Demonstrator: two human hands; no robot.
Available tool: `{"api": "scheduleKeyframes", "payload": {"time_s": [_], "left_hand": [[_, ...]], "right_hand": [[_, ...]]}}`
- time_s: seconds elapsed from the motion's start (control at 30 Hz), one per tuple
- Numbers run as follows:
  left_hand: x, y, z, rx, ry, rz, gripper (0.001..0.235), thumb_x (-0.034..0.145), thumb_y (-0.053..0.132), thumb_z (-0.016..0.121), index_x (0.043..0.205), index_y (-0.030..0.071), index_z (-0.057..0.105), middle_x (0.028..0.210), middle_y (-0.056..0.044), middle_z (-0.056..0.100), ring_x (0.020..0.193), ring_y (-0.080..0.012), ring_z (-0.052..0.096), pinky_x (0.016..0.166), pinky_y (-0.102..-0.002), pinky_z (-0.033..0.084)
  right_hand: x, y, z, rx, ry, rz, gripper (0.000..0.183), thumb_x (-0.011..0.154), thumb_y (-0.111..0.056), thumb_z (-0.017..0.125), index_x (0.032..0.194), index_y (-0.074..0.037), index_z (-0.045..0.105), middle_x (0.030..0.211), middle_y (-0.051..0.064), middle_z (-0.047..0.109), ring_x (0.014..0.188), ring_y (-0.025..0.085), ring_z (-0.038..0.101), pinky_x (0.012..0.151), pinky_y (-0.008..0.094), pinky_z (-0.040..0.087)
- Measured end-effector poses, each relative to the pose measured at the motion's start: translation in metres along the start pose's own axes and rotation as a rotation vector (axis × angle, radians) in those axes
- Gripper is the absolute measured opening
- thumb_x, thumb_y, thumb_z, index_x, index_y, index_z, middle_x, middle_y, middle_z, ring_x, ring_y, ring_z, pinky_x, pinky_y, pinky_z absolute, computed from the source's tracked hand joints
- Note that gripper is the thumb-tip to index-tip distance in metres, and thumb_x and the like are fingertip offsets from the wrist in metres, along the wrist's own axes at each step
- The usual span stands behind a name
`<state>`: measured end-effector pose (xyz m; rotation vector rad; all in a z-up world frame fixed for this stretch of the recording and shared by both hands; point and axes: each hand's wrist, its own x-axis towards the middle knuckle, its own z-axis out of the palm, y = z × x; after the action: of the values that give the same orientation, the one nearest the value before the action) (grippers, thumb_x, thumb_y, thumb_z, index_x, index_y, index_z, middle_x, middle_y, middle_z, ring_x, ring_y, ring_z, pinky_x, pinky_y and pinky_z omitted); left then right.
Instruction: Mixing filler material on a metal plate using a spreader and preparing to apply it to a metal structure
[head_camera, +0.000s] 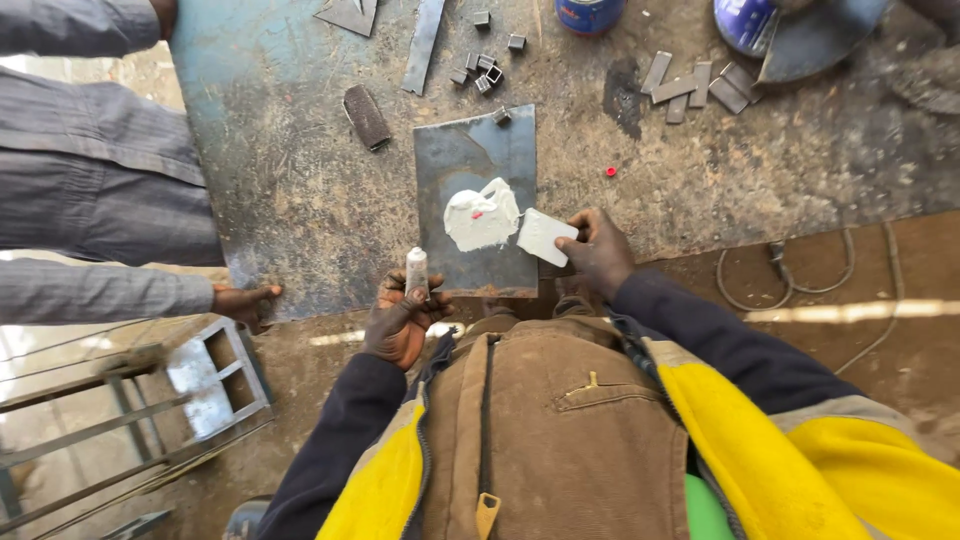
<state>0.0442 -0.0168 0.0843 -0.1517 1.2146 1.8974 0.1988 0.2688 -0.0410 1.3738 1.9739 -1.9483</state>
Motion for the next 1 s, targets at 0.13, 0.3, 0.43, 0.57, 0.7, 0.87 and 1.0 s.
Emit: {"api": "scheduleKeyframes", "payload": {"time_s": [0.13, 0.3, 0.43, 0.57, 0.7, 0.87, 1.0], "left_hand": [[0.004, -0.003, -0.014, -0.038, -0.069, -0.023, 0.029, 0.089, -0.001, 0.069, 0.11, 0.017, 0.059, 0.109, -0.022, 0.076, 0.093, -0.0381, 0.078, 0.081, -0.054, 0.065], [0.009, 0.011, -0.033, 0.069, -0.026, -0.013, 0.033, 0.086, -0.003, 0.063, 0.11, 0.016, 0.051, 0.096, -0.02, 0.075, 0.086, -0.0363, 0.078, 0.078, -0.05, 0.066], [0.023, 0.009, -0.054, 0.174, 0.017, 0.025, 0.033, 0.086, -0.002, 0.06, 0.113, 0.014, 0.05, 0.092, -0.019, 0.073, 0.08, -0.0333, 0.078, 0.074, -0.046, 0.067], [0.052, 0.006, -0.066, 0.345, 0.134, -0.008, 0.047, 0.086, 0.007, 0.076, 0.124, 0.007, 0.049, 0.086, -0.015, 0.065, 0.06, -0.0254, 0.071, 0.057, -0.036, 0.064], [0.092, 0.02, -0.063, 0.669, -0.016, -0.059, 0.05, 0.085, 0.023, 0.087, 0.12, 0.0, 0.06, 0.073, -0.017, 0.066, 0.05, -0.0236, 0.069, 0.04, -0.034, 0.055], [0.097, 0.057, -0.017, 0.633, -0.242, 0.014, 0.029, 0.082, 0.013, 0.089, 0.095, 0.005, 0.064, 0.072, -0.004, 0.063, 0.055, -0.0122, 0.058, 0.047, -0.023, 0.046], [0.092, 0.064, -0.018, 0.699, -0.458, 0.059, 0.018, 0.086, 0.013, 0.086, 0.091, 0.009, 0.069, 0.072, 0.0, 0.066, 0.067, -0.0083, 0.054, 0.06, -0.021, 0.043]], "right_hand": [[-0.024, -0.059, -0.007, -0.26, 0.04, -0.006, 0.038, 0.085, -0.038, 0.082, 0.115, -0.02, 0.065, 0.112, 0.013, 0.075, 0.112, 0.034, 0.071, 0.094, 0.045, 0.057], [0.009, -0.054, -0.036, -0.454, 0.596, -0.448, 0.032, 0.095, -0.023, 0.077, 0.122, -0.016, 0.062, 0.116, 0.014, 0.052, 0.104, 0.046, 0.065, 0.087, 0.055, 0.059], [0.065, -0.003, -0.058, -0.67, 0.485, -0.486, 0.022, 0.095, -0.038, 0.075, 0.112, -0.025, 0.073, 0.108, 0.007, 0.057, 0.101, 0.037, 0.067, 0.084, 0.048, 0.059], [0.064, -0.012, -0.02, -0.573, 0.389, -0.401, 0.017, 0.095, -0.029, 0.075, 0.111, -0.027, 0.075, 0.098, 0.004, 0.067, 0.1, 0.029, 0.071, 0.086, 0.042, 0.059], [0.008, -0.086, 0.056, -0.633, 0.091, -0.418, 0.018, 0.092, -0.029, 0.074, 0.11, -0.026, 0.077, 0.099, 0.003, 0.076, 0.099, 0.026, 0.074, 0.087, 0.041, 0.059], [-0.026, -0.138, 0.108, -0.004, -0.059, -0.362, 0.021, 0.093, -0.004, 0.07, 0.112, -0.01, 0.075, 0.087, 0.007, 0.075, 0.078, 0.015, 0.07, 0.07, 0.03, 0.059], [-0.067, -0.145, 0.118, 0.219, -0.105, -0.391, 0.021, 0.094, 0.0, 0.072, 0.115, 0.002, 0.073, 0.082, 0.01, 0.071, 0.074, 0.014, 0.065, 0.066, 0.028, 0.061]]}}
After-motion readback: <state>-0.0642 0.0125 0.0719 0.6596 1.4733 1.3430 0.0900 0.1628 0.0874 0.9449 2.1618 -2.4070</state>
